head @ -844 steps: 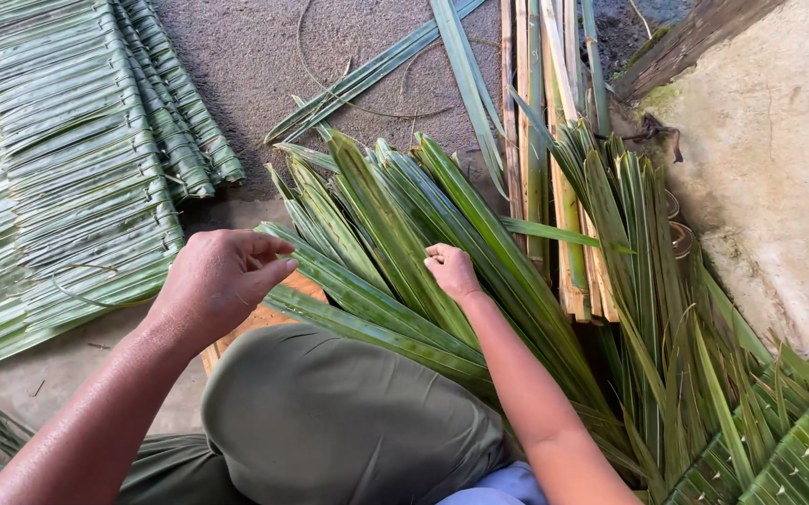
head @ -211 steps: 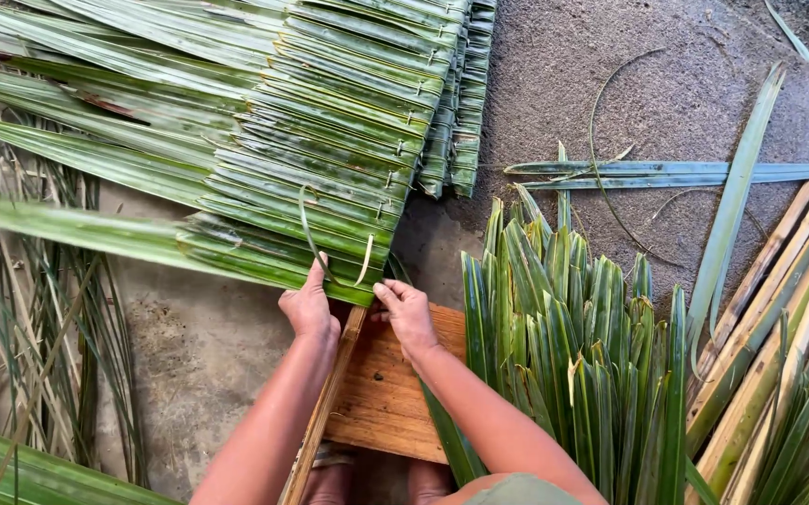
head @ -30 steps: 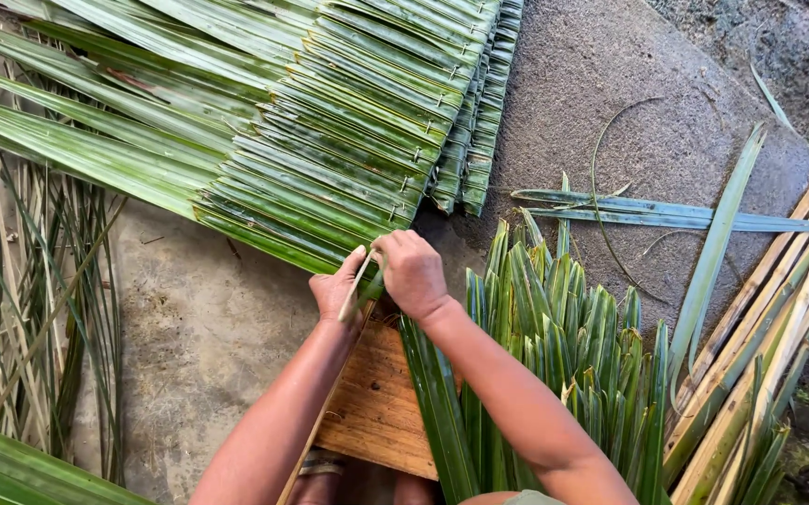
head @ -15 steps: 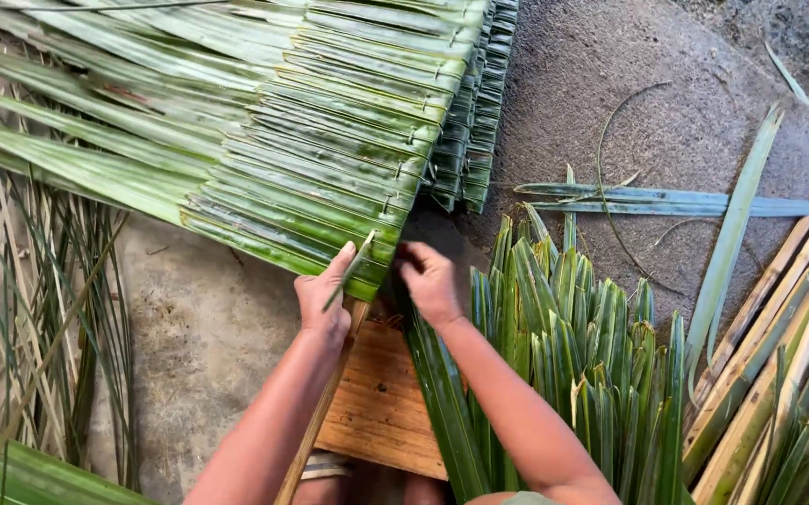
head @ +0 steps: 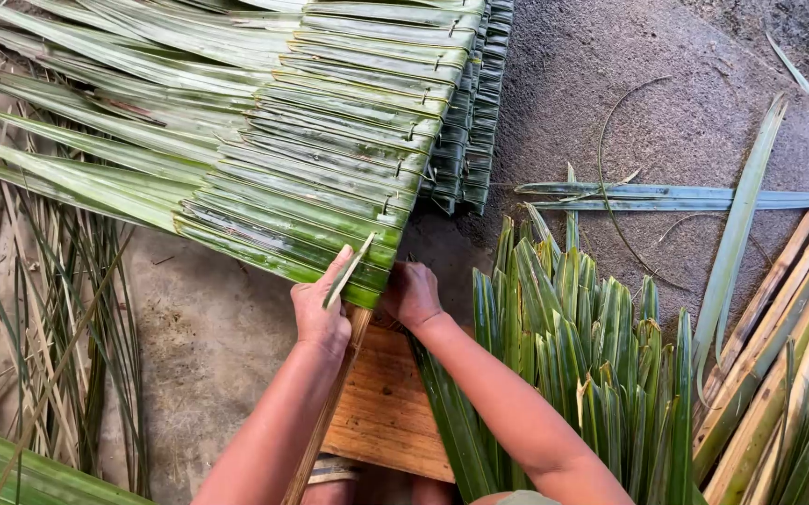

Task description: Weaving palm leaves onto a wooden frame to create a thatched panel

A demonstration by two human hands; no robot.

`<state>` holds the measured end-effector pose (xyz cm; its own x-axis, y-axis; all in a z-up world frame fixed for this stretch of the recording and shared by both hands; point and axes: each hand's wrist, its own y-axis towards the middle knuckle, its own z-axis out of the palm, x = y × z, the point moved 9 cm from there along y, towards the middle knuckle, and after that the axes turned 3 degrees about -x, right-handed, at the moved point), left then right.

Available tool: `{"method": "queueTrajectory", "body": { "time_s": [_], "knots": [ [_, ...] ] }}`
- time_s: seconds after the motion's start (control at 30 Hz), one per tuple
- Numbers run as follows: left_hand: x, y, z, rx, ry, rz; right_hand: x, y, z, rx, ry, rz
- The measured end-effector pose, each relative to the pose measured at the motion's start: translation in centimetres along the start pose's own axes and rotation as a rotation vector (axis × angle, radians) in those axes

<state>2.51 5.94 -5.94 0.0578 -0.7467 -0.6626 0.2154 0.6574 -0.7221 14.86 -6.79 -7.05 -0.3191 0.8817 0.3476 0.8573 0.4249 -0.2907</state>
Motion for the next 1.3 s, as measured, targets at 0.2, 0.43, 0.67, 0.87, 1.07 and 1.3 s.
{"method": "queueTrajectory", "body": {
  "time_s": [0.2,0.43,0.67,0.87,1.07,1.3],
  "knots": [
    [-0.6,0.0,0.2,0.006,-0.037,0.019,-4.7,-0.1,8.4,0.207,1.32,0.676],
    [2.1,2.4,-0.3,0.022,-0.009,0.017,-4.0,-0.5,11.5,0.38,1.482,0.878],
    [3.4,3.2,-0.7,0.013,-0.003,-0.01,-2.4,-1.8,9.8,0.435,1.535,0.904],
    [3.4,3.1,-0.8,0.016,-0.01,-0.004,-2.9,-2.0,10.8,0.468,1.523,0.929],
    [4.3,3.6,-0.8,0.031,-0.01,0.002,-2.4,-2.6,8.3,0.531,1.481,0.868],
    [2.2,1.3,0.2,0.045,-0.017,-0.006,-1.1,-2.0,6.6,0.51,1.411,0.796]
  ]
}}
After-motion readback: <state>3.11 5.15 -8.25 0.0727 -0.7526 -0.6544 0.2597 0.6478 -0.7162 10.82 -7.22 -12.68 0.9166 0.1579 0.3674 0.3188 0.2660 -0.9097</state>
